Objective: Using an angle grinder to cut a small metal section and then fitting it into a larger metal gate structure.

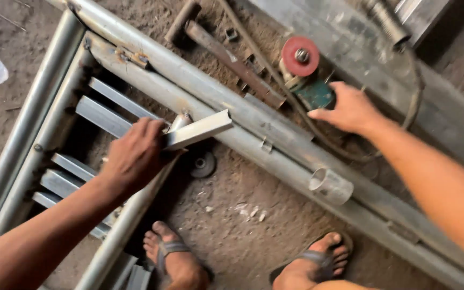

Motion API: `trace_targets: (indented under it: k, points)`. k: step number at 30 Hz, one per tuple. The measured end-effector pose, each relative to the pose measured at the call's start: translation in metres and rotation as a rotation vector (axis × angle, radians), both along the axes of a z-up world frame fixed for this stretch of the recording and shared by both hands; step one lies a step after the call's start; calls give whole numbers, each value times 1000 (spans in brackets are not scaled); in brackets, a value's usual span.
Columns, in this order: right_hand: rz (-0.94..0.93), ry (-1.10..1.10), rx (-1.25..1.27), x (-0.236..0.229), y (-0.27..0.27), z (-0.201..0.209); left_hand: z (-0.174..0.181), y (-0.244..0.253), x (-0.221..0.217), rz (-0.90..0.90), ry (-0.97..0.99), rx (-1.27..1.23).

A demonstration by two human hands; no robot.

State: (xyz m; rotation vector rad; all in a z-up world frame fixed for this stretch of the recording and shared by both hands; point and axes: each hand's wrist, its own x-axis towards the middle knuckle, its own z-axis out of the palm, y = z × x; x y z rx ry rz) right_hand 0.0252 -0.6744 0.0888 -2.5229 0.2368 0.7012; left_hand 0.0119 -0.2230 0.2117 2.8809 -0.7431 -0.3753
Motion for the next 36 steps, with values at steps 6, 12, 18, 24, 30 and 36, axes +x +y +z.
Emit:
trace_targets:
  k: [6,12,18,24,30,36]
  points:
    - [16,50,-28,33,-24,-64,-102,-87,-17,56,68,30]
    - [63,16,-182,16,-12,-67,-170,-88,-47,121,-198,21]
    - [-51,65,-62,25,-19,-35,-162,-101,-56,174,-416,-184]
    - [-197,-49,-60,-8,8,47,-78,-242,-95,244,348,-645]
    - [-318,-361,171,-47,58,151,-12,-300,-121,676,634,-1313]
    - [-163,129,1416,-68,23,172,-26,-276,-128,155,725,-1347]
